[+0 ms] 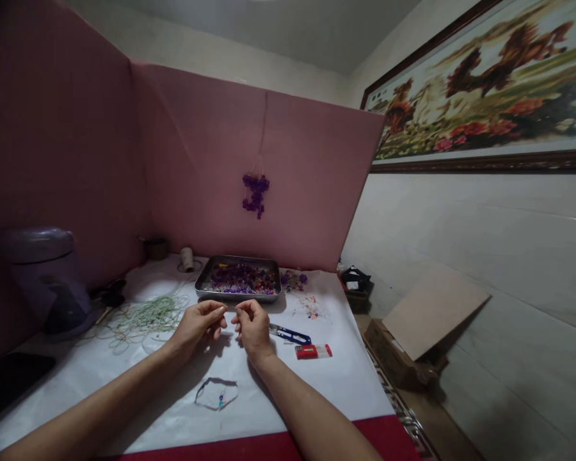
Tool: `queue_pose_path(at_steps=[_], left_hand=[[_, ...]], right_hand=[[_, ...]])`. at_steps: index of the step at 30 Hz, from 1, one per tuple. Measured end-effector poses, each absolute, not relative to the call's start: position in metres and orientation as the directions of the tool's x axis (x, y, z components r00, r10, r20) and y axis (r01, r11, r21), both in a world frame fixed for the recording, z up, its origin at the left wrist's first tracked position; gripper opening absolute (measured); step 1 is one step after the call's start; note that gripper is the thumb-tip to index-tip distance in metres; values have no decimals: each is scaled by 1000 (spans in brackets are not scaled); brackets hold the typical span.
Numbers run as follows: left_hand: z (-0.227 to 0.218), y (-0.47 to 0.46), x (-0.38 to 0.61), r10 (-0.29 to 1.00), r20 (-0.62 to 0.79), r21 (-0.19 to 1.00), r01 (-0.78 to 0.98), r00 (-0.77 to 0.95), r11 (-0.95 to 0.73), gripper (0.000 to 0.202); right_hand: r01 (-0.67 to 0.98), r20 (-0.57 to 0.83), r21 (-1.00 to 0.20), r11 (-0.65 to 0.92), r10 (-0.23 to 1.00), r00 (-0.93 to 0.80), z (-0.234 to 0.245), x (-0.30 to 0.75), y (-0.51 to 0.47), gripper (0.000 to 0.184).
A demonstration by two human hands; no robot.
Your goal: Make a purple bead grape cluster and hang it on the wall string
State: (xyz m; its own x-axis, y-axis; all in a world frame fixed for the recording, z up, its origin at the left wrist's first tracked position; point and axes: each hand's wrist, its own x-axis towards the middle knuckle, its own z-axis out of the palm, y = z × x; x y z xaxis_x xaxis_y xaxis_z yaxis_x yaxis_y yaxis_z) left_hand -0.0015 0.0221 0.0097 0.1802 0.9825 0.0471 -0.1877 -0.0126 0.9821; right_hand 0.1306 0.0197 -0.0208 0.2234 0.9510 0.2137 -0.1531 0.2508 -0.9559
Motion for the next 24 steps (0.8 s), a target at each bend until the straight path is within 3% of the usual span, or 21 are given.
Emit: queue_pose_path(at_steps=[5, 12, 24], left_hand=[[9, 23, -2, 982, 55, 982, -187, 181, -21, 37], [11, 25, -3, 995, 65, 995, -76, 79, -59, 25], [9, 21, 0, 990, 31, 997, -70, 135, -22, 28]], right_hand=[[-149, 209, -958, 244, 953, 220, -21, 131, 20, 31], [-139, 207, -963, 232, 963, 171, -19, 131, 17, 33], [-117, 186, -974, 192, 981, 63, -18, 131, 12, 32]])
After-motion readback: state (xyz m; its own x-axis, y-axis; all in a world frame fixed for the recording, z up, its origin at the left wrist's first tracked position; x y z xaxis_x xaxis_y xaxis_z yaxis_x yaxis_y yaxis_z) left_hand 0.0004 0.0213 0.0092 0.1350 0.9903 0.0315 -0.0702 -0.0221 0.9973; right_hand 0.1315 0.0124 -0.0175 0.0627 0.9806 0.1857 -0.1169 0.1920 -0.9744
